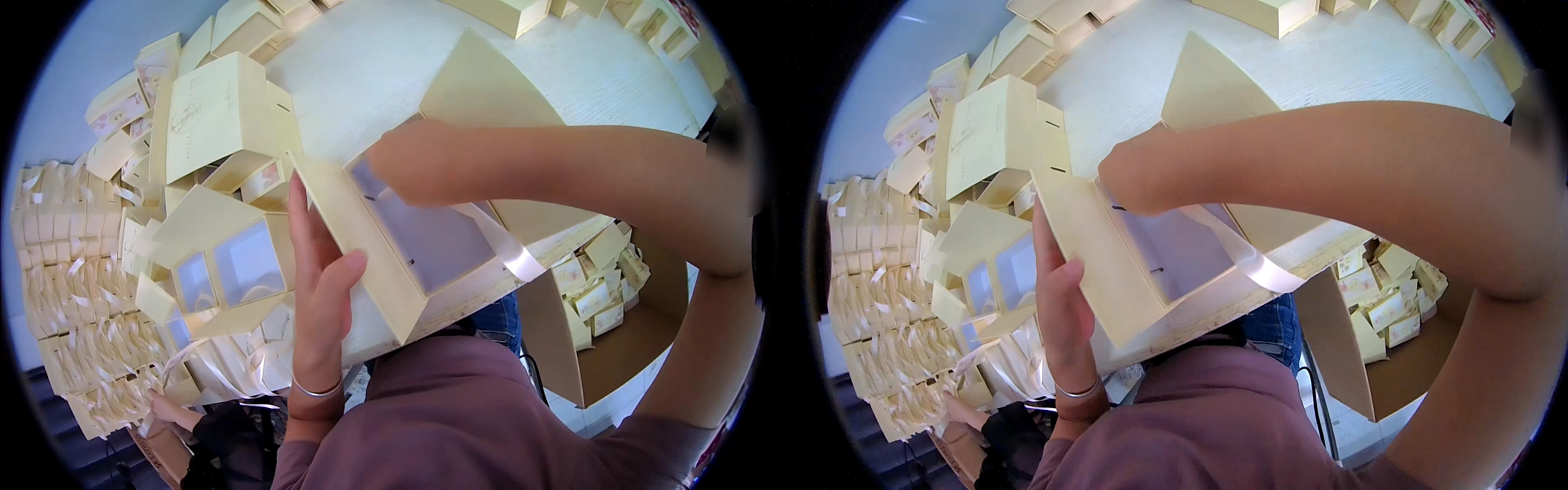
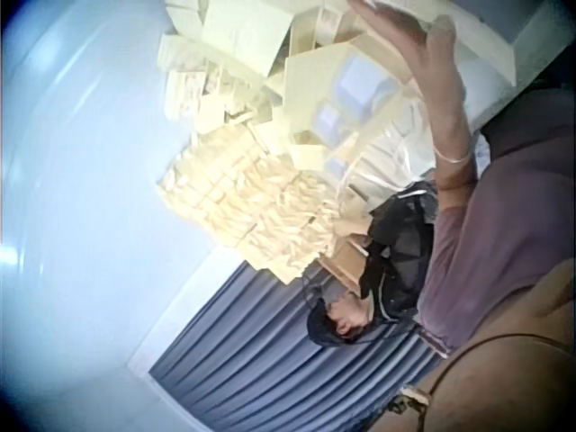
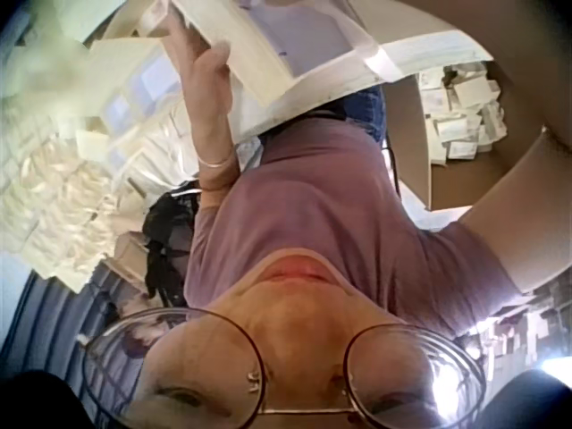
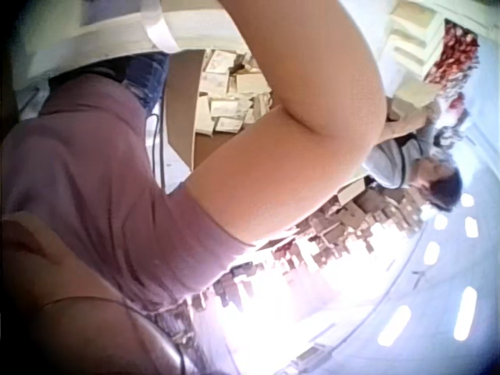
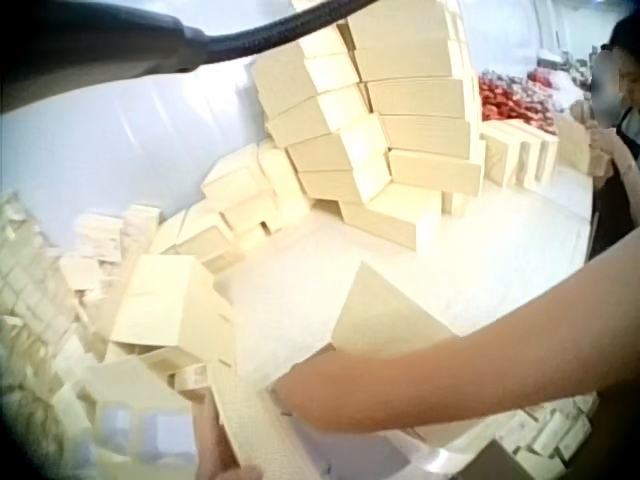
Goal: The person places white ribbons into small cream-colored boxes with clear windows, then closes the lids. The person repeats this process for multiple boxes on a table.
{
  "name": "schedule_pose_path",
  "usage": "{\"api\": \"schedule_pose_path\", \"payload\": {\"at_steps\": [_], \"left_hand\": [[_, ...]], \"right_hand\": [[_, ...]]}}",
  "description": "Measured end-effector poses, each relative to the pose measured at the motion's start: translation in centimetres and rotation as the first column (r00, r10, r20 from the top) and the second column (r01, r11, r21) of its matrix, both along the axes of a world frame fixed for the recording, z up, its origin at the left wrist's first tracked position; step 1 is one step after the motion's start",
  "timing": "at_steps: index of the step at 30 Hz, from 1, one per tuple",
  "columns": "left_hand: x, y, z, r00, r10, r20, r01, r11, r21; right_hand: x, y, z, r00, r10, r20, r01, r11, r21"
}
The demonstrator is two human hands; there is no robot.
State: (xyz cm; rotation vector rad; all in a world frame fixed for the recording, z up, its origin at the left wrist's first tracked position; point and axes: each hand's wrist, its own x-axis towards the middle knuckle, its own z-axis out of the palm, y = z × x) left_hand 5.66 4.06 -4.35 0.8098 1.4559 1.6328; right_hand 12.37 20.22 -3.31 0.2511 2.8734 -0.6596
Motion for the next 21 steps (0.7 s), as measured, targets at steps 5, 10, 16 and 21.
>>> {"api": "schedule_pose_path", "payload": {"at_steps": [5, 10, 16, 21], "left_hand": [[-0.3, -1.2, -0.7, 0.981, 0.06, 0.183, -0.042, 0.994, -0.105], [-0.7, -1.9, -1.1, 0.948, 0.068, 0.312, -0.031, 0.992, -0.123], [-0.9, -2.5, -2.5, 0.943, 0.101, 0.316, -0.08, 0.994, -0.08], [-1.6, -0.8, -4.5, 0.962, 0.018, -0.271, -0.075, 0.976, -0.202]], "right_hand": [[-0.7, 0.5, -1.4, 0.999, 0.007, 0.046, -0.006, 1.0, -0.029], [-0.8, 0.8, -2.3, 0.998, -0.058, 0.002, 0.058, 0.984, -0.171], [-1.7, 0.2, -3.3, 0.999, -0.049, -0.007, 0.046, 0.972, -0.23], [-2.5, 0.2, -4.2, 1.0, -0.029, 0.01, 0.031, 0.947, -0.32]]}}
